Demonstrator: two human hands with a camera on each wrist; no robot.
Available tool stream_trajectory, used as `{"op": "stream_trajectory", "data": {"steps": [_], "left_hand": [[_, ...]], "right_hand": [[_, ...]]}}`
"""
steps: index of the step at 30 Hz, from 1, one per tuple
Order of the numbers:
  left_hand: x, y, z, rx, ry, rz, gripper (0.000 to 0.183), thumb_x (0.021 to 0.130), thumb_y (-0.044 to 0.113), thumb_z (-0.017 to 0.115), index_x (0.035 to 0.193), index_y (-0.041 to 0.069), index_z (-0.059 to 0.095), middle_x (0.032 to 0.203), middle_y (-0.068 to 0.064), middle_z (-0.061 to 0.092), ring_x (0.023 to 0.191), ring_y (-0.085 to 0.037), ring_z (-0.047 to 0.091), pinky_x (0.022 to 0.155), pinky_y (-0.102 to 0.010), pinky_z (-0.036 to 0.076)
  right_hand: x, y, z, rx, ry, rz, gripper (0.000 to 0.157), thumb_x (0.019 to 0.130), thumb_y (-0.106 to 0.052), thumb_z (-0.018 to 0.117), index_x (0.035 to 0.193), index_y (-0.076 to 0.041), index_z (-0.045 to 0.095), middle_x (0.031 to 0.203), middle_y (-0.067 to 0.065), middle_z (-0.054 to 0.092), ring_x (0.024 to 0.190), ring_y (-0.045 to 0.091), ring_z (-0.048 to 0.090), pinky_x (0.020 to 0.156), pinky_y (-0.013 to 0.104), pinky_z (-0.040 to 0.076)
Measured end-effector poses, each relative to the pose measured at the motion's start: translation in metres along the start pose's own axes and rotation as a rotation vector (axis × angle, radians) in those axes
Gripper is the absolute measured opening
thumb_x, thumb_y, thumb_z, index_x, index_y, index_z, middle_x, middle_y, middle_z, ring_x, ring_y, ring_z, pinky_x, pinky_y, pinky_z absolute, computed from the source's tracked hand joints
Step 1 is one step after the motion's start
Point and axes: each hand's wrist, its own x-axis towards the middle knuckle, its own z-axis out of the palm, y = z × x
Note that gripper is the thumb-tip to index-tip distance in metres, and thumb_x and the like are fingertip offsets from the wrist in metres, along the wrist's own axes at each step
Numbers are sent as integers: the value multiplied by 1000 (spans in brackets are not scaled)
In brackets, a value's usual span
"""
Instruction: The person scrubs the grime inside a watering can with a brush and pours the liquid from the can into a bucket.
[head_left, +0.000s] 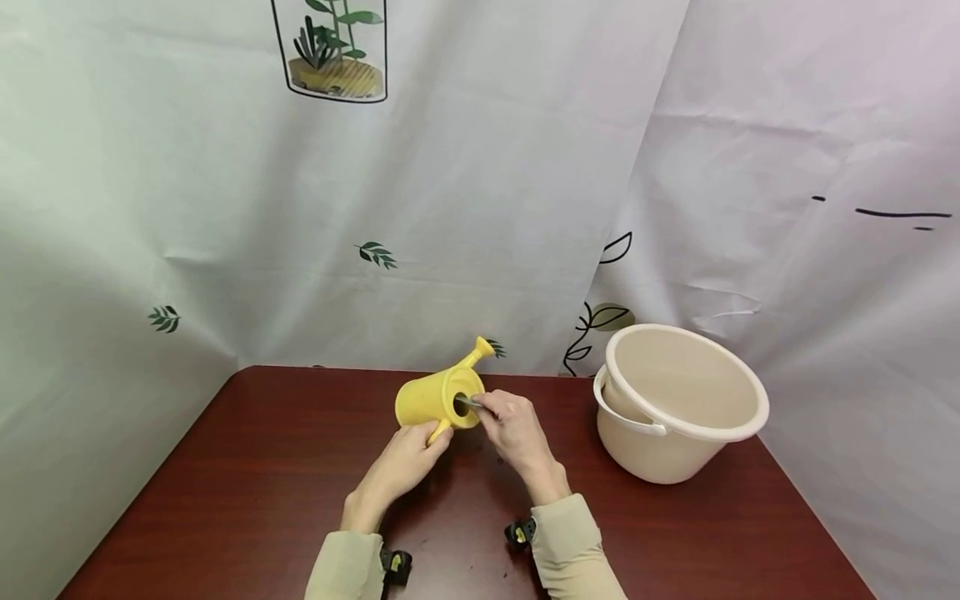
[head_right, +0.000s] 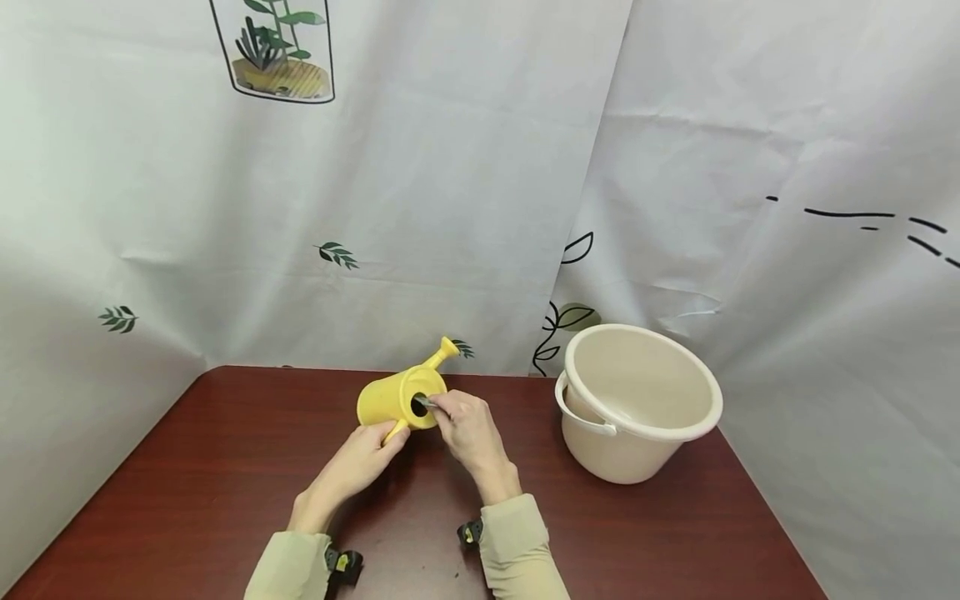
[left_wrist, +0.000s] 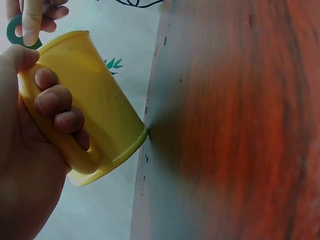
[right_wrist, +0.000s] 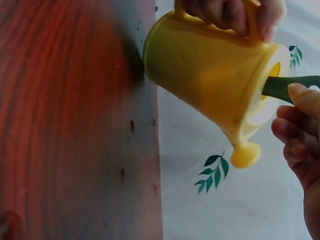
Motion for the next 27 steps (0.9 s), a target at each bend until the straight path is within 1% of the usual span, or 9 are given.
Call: {"op": "stream_trajectory", "data": {"steps": [5, 9, 12, 16, 22, 27], "left_hand": [[-2, 0, -1, 2, -7, -14, 37, 101, 32, 54, 68, 18, 45, 59, 11, 35, 51, -3, 33, 52, -23, 32], [-1, 0, -1, -4, -6, -14, 37, 101, 32, 54, 68, 17, 45, 59, 11, 35, 51, -3, 33, 52, -23, 33], [-1, 0, 0, -4, -4, -12, 37, 101, 32, 53, 68, 17, 46, 59, 11, 35, 51, -3, 33, 52, -23, 33], [-1, -2, 1, -8, -2, -19, 38, 102, 33, 53, 68, 17, 45, 59, 11, 35, 51, -4, 33, 52, -23, 33], [-1, -2, 2, -17, -7, -25, 39, 102, 34, 52, 68, 17, 45, 59, 10, 35, 51, -4, 33, 52, -23, 33], [0, -3, 1, -13, -4, -26, 39, 102, 36, 52, 68, 17, 46, 59, 10, 35, 51, -4, 32, 52, -23, 32]], "right_hand": [[-1, -2, 6, -15, 20, -2, 13, 81, 2, 77, 91, -6, 75, 81, 2, 68, 70, 13, 63, 65, 22, 51], [-1, -6, 11, -23, 28, 2, 12, 81, 0, 78, 91, -6, 75, 83, 2, 69, 75, 14, 64, 69, 24, 52], [-1, -8, 12, -31, 18, 17, 11, 83, -2, 77, 93, -7, 75, 86, 2, 69, 79, 15, 65, 71, 25, 53], [-2, -9, 9, -37, 16, 20, 12, 82, -2, 77, 93, -7, 75, 85, 2, 69, 77, 13, 64, 69, 24, 52], [-1, -10, 3, -11, 56, -11, 9, 82, 0, 77, 89, -5, 75, 80, 1, 66, 71, 11, 61, 65, 21, 50], [1, -11, 1, -6, 61, -35, 8, 83, 1, 74, 89, -4, 74, 79, 1, 65, 69, 10, 58, 63, 19, 48]]}}
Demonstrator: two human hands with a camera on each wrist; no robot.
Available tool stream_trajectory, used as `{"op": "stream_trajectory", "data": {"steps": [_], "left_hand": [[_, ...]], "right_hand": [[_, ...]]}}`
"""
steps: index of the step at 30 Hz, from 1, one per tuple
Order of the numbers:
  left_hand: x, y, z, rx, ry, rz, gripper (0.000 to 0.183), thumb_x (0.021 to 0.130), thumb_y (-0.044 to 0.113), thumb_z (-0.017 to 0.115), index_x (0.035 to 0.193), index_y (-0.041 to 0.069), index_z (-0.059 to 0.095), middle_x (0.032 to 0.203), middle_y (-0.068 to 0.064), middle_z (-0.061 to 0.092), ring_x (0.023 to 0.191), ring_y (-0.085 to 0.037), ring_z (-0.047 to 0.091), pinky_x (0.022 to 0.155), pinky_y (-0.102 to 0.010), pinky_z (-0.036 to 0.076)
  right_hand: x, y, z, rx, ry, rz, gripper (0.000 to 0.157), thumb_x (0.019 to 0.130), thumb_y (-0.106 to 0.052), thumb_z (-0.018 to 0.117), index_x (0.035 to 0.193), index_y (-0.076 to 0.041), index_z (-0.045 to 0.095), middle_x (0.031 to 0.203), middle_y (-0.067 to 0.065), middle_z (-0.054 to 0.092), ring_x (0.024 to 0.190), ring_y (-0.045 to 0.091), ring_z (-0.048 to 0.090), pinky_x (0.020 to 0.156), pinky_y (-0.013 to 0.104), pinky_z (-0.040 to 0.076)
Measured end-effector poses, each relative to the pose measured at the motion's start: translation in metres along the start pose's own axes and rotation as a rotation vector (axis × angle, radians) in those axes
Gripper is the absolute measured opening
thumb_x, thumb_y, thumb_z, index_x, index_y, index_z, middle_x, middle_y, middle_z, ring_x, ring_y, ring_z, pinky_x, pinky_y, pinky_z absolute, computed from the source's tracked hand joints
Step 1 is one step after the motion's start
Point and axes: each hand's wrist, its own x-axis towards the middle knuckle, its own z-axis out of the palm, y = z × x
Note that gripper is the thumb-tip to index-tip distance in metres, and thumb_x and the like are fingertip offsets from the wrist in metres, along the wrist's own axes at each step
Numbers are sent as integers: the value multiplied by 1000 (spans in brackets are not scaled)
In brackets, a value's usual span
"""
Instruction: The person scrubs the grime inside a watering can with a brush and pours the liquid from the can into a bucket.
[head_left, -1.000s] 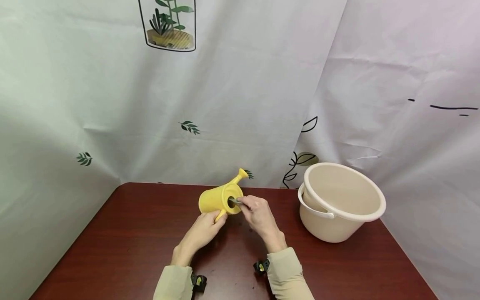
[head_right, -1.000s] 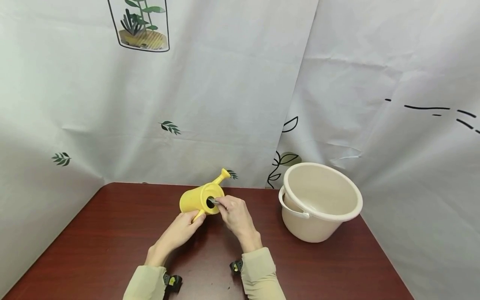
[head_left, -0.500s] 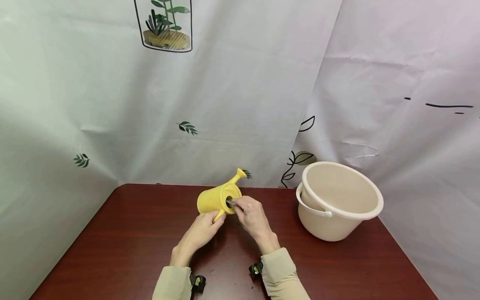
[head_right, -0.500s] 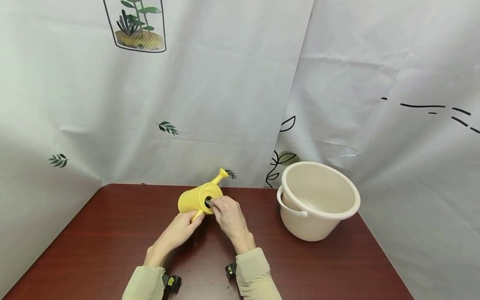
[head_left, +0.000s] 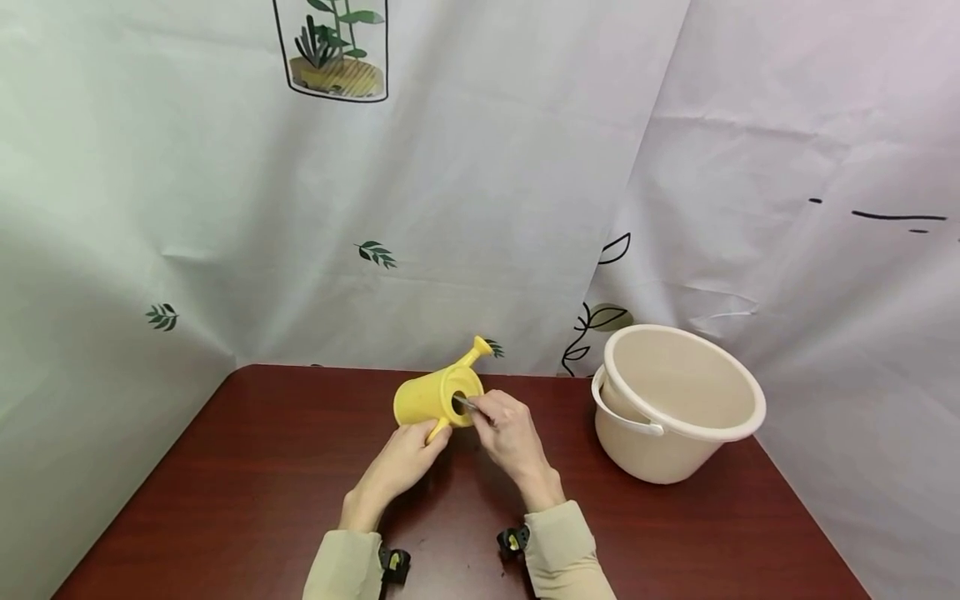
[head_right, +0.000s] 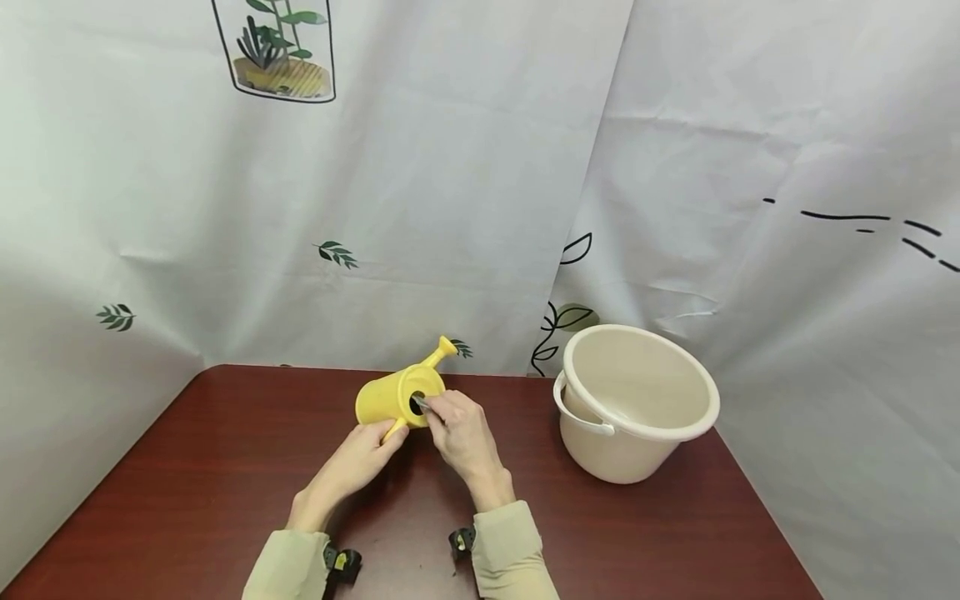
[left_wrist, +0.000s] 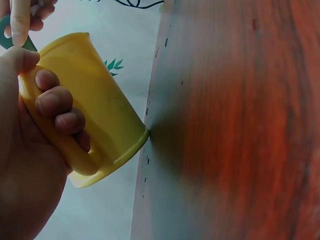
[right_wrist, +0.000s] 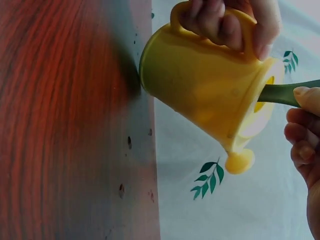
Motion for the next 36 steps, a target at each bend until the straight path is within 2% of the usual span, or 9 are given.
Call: {"op": "stream_trajectory", "data": {"steps": [16, 26, 36], "left_hand": [[0, -3, -3, 15, 7, 8, 38, 102, 35, 53, 68, 18, 46, 59, 10, 35, 51, -4, 33, 53, -24, 34], [1, -1, -3, -2, -10, 3, 39, 102, 38, 50, 70, 17, 47, 59, 9, 36, 51, -5, 34, 53, -24, 34], [3, -1, -1, -8, -1, 7, 39, 102, 37, 51, 69, 17, 47, 59, 9, 36, 51, -5, 34, 53, -24, 34]], "right_hand": [[5, -3, -8, 30, -12, -12, 7, 84, 2, 71, 87, -4, 73, 79, 0, 64, 71, 11, 59, 64, 21, 49], [0, -3, 7, -14, -12, 28, 10, 83, 1, 74, 91, -5, 74, 83, 1, 66, 76, 14, 60, 68, 25, 50], [-5, -4, 17, 11, -29, 83, 8, 87, -2, 72, 93, -5, 74, 87, 5, 69, 82, 18, 62, 72, 30, 52]]}}
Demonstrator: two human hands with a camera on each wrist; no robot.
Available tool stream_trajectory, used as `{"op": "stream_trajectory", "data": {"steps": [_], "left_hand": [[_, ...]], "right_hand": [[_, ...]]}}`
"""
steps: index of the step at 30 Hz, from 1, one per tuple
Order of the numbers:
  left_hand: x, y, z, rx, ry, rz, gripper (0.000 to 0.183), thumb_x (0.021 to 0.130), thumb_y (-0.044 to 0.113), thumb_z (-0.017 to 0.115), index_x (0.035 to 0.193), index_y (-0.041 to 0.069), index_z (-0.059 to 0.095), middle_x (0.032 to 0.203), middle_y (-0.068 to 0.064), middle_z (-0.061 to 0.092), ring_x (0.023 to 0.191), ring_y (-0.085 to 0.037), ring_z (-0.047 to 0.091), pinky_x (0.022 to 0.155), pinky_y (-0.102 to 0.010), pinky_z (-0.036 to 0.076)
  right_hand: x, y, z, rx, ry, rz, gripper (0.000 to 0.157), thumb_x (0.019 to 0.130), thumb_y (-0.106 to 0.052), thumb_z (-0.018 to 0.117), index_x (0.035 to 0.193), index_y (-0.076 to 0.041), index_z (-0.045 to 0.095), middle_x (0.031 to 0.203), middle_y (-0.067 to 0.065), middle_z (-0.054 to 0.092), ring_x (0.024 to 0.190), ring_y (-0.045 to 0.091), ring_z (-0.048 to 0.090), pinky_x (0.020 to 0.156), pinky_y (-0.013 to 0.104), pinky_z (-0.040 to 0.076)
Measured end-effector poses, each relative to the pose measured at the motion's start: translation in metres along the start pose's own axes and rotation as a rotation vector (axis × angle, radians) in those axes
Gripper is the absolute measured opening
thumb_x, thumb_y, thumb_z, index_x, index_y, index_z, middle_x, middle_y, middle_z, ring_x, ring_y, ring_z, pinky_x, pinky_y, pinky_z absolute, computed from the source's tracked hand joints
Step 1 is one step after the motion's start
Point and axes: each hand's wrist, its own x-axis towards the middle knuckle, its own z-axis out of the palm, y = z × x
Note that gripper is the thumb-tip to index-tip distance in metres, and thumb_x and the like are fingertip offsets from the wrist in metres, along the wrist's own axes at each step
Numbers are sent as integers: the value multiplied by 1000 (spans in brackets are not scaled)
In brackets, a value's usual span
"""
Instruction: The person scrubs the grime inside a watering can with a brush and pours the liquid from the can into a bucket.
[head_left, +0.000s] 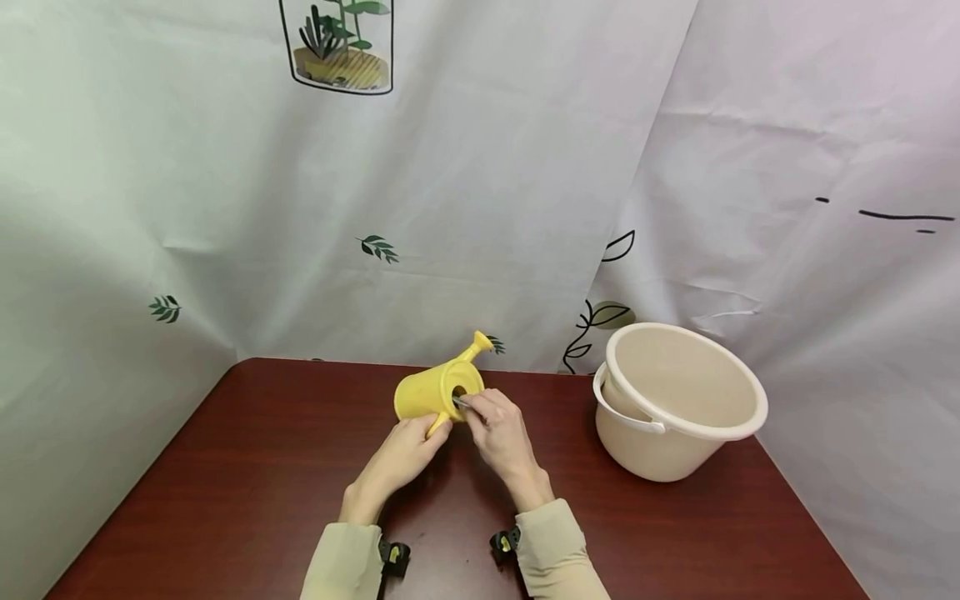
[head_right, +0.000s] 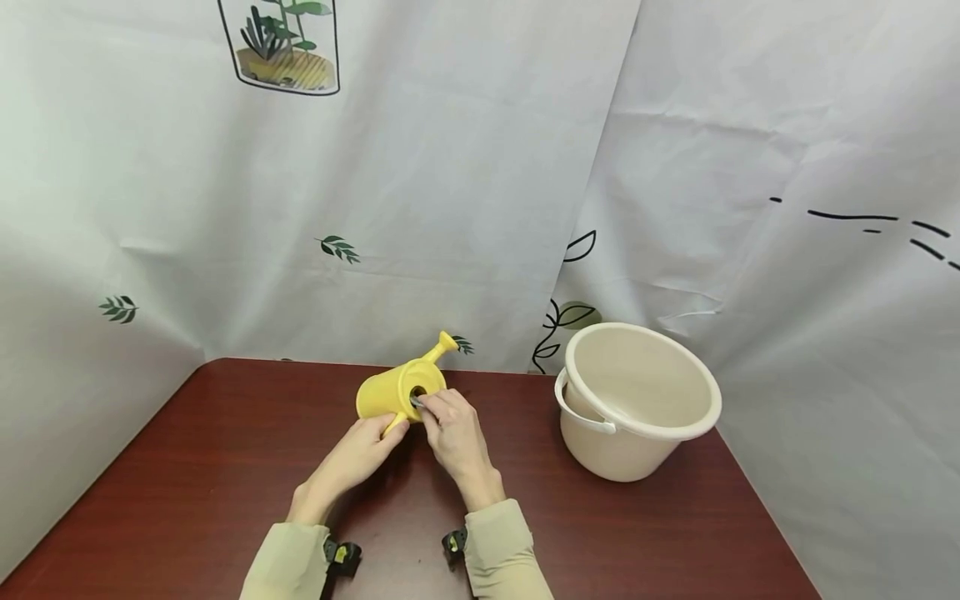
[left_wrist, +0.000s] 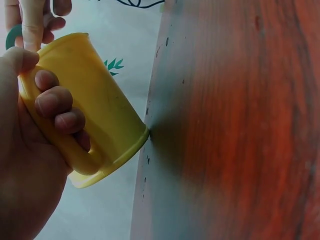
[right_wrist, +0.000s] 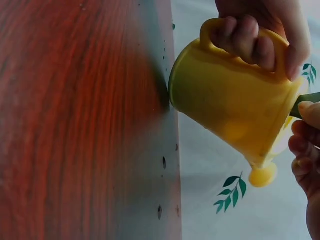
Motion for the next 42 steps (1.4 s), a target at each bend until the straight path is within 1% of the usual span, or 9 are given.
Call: {"op": "stream_trajectory", "data": {"steps": [8, 15, 19, 24, 29, 34, 38, 42], "left_hand": [[0, -2, 1, -11, 2, -6, 38, 102, 36, 51, 70, 16, 46, 60, 8, 36, 51, -5, 34, 53, -24, 34], [-2, -3, -2, -12, 5, -13, 39, 103, 35, 51, 69, 16, 46, 60, 8, 36, 51, -5, 34, 53, -24, 34], [0, -2, -2, -22, -9, -6, 38, 103, 37, 50, 70, 17, 47, 60, 9, 35, 51, -5, 33, 53, -24, 34], [-1, -2, -2, -20, -2, -1, 38, 103, 37, 51, 70, 17, 47, 60, 9, 35, 51, -5, 34, 53, -24, 34], [0, -1, -3, -23, -13, 0, 39, 103, 38, 50, 71, 17, 48, 60, 10, 36, 51, -5, 34, 53, -24, 35], [1, 0, -3, -17, -13, 1, 39, 103, 40, 49, 71, 17, 48, 60, 9, 36, 52, -5, 35, 54, -24, 35], [1, 0, -4, -26, -9, 3, 39, 102, 39, 50, 70, 17, 48, 60, 8, 37, 51, -6, 36, 53, -25, 35], [1, 0, -2, -28, -19, -5, 39, 102, 37, 51, 70, 16, 47, 60, 8, 38, 51, -6, 36, 53, -25, 36]], "right_hand": [[0, 2, -1, -24, -3, 15, 9, 85, -3, 75, 93, -8, 75, 88, 0, 69, 81, 15, 60, 72, 27, 50], [2, 1, -5, -38, -38, 6, 11, 85, -6, 76, 95, -9, 76, 86, -2, 69, 79, 13, 58, 70, 25, 49], [1, 1, -8, -40, -19, -11, 12, 82, -5, 78, 93, -9, 76, 85, -3, 69, 77, 13, 58, 68, 24, 48], [2, 0, -11, -24, -26, -18, 10, 84, -5, 77, 93, -8, 75, 85, -3, 68, 78, 13, 58, 68, 24, 48], [3, 1, -14, -10, -1, -42, 12, 80, -2, 79, 90, -7, 75, 83, -2, 68, 76, 13, 58, 66, 24, 48], [7, 2, -21, -8, 16, -64, 9, 82, 0, 76, 90, -5, 75, 82, -2, 67, 76, 13, 58, 65, 24, 48], [9, 2, -25, 1, 0, -56, 9, 84, 1, 71, 90, -4, 74, 81, -2, 66, 78, 13, 58, 66, 24, 48], [9, 3, -31, 12, -8, -53, 10, 83, 2, 70, 90, -4, 74, 80, -2, 65, 77, 13, 58, 66, 23, 48]]}}
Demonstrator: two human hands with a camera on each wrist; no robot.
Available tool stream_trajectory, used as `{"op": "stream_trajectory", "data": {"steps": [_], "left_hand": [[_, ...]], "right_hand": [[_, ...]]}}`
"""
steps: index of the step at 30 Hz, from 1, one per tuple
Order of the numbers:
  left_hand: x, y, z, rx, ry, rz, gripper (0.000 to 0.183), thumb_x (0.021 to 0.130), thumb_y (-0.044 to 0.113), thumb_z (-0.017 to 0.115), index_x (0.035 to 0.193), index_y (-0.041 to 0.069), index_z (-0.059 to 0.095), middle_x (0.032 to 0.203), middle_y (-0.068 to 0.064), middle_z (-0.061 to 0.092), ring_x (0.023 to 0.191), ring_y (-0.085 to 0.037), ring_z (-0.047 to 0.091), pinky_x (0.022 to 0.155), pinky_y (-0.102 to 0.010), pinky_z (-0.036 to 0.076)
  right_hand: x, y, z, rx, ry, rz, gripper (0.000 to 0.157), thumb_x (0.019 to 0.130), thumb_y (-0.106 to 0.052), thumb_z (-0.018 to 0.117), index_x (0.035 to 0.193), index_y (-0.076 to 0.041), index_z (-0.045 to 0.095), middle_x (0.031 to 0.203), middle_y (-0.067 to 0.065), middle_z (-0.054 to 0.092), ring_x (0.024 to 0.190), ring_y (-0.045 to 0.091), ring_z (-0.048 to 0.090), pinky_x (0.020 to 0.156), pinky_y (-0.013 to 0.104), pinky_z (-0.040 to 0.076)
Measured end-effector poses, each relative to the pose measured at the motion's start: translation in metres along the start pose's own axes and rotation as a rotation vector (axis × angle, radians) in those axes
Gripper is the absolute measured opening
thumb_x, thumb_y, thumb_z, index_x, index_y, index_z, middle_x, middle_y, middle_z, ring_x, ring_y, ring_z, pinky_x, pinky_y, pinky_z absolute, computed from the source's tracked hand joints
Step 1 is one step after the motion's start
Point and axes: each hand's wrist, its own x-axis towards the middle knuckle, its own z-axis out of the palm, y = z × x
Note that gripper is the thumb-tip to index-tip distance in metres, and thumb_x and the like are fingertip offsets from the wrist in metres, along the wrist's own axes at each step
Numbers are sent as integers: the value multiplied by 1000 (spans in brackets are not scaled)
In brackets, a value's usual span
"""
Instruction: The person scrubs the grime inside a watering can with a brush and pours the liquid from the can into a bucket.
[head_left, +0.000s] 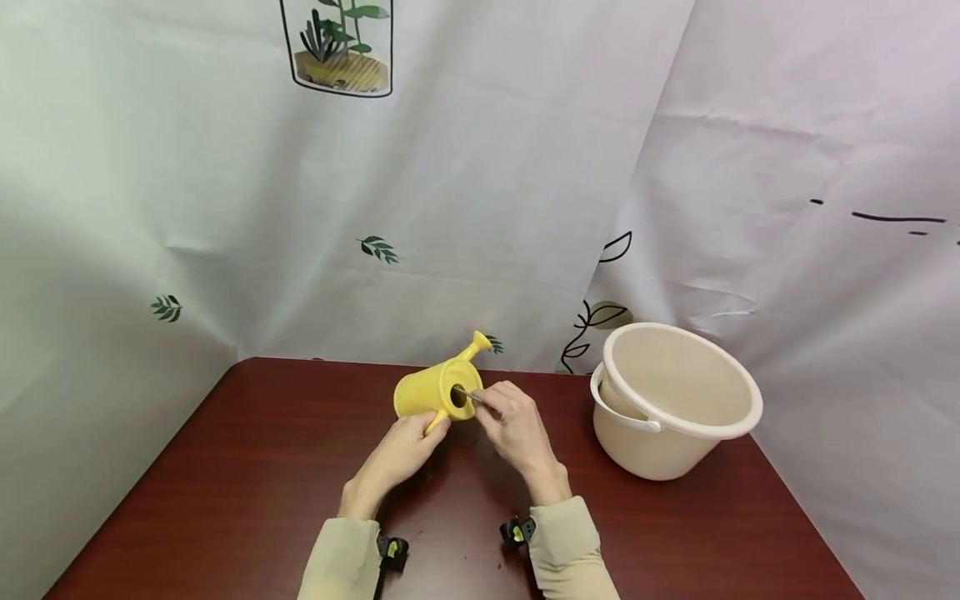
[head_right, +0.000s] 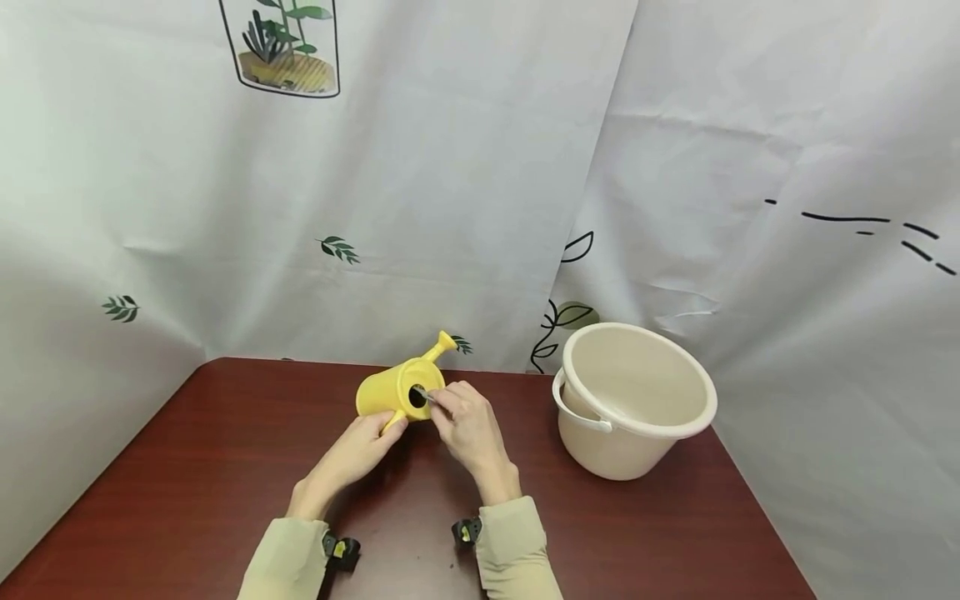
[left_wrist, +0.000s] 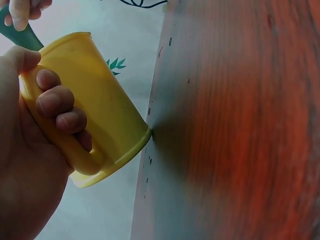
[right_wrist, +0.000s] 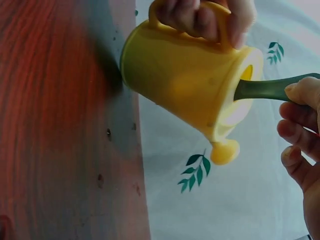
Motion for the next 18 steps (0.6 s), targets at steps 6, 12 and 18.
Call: {"op": "stream_trajectory", "data": {"steps": [6, 12, 18], "left_hand": [[1, 1, 0, 19, 3, -5, 38, 102, 36, 52, 69, 17, 47, 60, 9, 37, 51, -6, 36, 53, -25, 35], [0, 2, 0, 9, 10, -13, 39, 102, 37, 52, 70, 17, 47, 60, 8, 37, 52, -6, 36, 53, -24, 35], [-1, 1, 2, 1, 3, -4, 40, 103, 37, 51, 69, 16, 47, 59, 8, 37, 51, -6, 35, 52, -24, 35]], "right_hand": [[3, -1, -3, 11, 7, -11, 11, 81, 3, 70, 89, -4, 74, 79, -2, 64, 76, 12, 57, 65, 23, 47], [0, 0, 5, -5, -2, 5, 12, 81, 3, 72, 90, -4, 74, 82, -1, 66, 78, 13, 58, 67, 24, 49], [-6, -1, 17, -20, -4, 23, 12, 83, 1, 73, 92, -6, 75, 85, -1, 67, 80, 13, 59, 70, 24, 50]]}}
